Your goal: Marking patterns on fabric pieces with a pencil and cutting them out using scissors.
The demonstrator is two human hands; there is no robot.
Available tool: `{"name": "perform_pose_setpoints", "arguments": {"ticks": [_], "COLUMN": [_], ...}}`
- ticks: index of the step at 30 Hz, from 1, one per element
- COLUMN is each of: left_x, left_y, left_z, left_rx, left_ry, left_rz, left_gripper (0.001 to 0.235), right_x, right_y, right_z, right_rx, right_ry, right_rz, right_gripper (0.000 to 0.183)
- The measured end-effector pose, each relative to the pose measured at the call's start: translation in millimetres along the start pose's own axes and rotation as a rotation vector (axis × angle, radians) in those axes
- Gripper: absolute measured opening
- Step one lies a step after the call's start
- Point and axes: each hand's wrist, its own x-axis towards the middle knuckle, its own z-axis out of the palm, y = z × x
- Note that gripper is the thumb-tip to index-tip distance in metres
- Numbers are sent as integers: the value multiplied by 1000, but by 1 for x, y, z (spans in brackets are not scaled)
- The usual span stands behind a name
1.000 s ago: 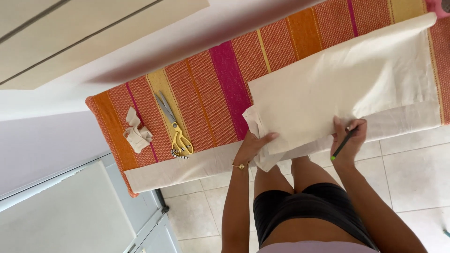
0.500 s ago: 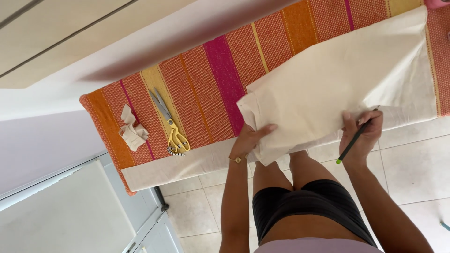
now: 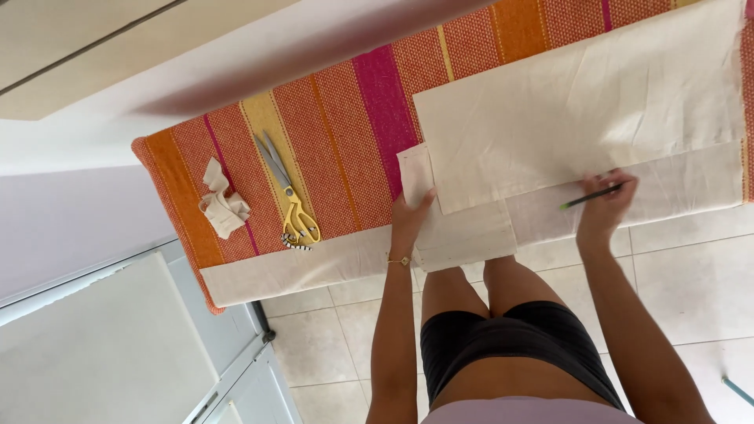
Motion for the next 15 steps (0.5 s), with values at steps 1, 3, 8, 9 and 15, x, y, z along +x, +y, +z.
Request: {"name": "perform_pose_setpoints", "arguments": {"ticks": [1, 3, 8, 9, 15], "left_x": [3, 0, -7, -15, -61], "left_y": [-9, -20, -58, -58, -56], "left_z": [-4, -12, -16, -15, -44], "left_rx": [57, 112, 117, 116, 237], "left_ry": [0, 1, 113, 114, 215], "left_rz": [63, 121, 218, 215, 280], "left_gripper": [81, 80, 54, 54, 40], "right_x": [16, 39, 51, 46, -15], "right_y": [12, 19, -18, -16, -5], "right_z": [-7, -17, -32, -35, -39], "right_rx": [71, 139, -250, -252, -192], "right_ry": [79, 154, 134, 132, 75], "right_rz": [-16, -28, -240, -239, -88], "right_gripper": [39, 37, 46, 46, 32]}}
